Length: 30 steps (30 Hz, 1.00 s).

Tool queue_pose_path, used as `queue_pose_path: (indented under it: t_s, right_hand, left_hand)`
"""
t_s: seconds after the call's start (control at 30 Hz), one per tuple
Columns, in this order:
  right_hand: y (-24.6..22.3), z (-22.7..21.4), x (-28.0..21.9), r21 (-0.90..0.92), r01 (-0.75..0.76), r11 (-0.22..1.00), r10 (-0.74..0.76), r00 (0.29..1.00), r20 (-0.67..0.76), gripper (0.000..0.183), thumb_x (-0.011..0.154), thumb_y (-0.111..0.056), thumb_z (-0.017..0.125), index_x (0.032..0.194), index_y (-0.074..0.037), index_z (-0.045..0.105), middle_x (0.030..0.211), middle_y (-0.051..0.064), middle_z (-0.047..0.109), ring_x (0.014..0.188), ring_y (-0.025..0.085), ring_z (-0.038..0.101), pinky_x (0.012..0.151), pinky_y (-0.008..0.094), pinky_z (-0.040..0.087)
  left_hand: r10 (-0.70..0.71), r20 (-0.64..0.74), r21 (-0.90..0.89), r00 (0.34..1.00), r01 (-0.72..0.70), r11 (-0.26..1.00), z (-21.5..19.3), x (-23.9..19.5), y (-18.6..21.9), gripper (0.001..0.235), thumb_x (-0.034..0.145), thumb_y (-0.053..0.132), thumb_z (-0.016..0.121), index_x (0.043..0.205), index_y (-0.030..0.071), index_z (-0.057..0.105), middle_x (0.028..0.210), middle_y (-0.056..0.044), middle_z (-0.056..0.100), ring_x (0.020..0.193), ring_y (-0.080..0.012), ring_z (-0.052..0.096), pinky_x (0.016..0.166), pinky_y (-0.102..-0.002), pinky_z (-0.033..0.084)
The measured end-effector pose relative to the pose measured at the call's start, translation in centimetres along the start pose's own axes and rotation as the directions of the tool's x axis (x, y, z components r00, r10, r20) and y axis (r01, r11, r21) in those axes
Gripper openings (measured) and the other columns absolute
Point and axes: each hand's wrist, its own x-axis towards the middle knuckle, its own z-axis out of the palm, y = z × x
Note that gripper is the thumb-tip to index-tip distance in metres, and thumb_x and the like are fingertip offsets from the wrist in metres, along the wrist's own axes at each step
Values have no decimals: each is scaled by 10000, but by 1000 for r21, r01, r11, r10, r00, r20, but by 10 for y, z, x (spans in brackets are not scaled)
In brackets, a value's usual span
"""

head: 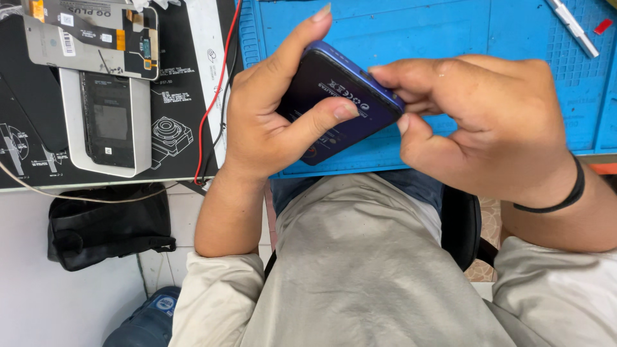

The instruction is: The person reassembles a smartphone by inserting the battery, connecting the display flex cable, and closing the back cover. They use a plastic pry tool to separate and align the back cover, then press the edges to secure it.

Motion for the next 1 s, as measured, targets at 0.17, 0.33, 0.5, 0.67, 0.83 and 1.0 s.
queue_pose_path:
  t_s: [0.17,0.33,0.5,0.67,0.83,1.0]
  right_hand:
    - [2,-3,4,61,-91,994,87,994,70,300,774,139,698,1069,103,655,974,201,725,860,243,757,763,312,627]
    - [7,-10,9,179,-185,966,147,967,207,420,743,82,686,1161,71,644,1014,159,724,939,231,750,818,313,619]
    - [14,-11,9,78,-303,950,262,907,329,354,768,33,709,1121,8,701,930,102,747,867,192,770,767,297,628]
    - [24,-10,12,315,-316,895,184,904,385,534,749,55,668,1274,27,577,1129,117,727,1008,150,743,894,273,615]
    - [36,-11,21,477,-552,684,286,804,521,680,778,88,612,1444,-11,520,1144,91,689,1007,100,671,861,241,568]
    - [46,-11,26,442,-588,678,338,783,523,611,819,79,576,1422,-15,566,1099,42,721,961,80,674,810,232,545]
  left_hand:
    - [49,30,54,998,-51,997,-1,2,-1,703,972,163,926,1509,90,477,1047,-62,741,925,-102,726,844,-197,554]
    - [101,89,100,991,-110,989,-9,6,1,687,981,177,920,1495,94,472,1042,-57,731,914,-121,718,835,-220,551]
    - [123,130,130,984,-140,982,-10,11,4,692,958,193,928,1474,80,481,972,-63,710,837,-143,684,765,-244,520]
    - [123,180,180,976,-155,971,-14,12,-4,700,966,224,926,1490,83,484,941,-54,699,795,-156,658,745,-263,509]
    - [108,49,279,993,-117,953,-5,16,-12,714,969,263,927,1491,110,465,963,-69,677,837,-180,648,763,-283,507]
    - [-21,-65,268,998,38,963,13,9,-2,748,997,200,901,1544,111,399,1177,-53,667,1005,-141,661,897,-250,530]
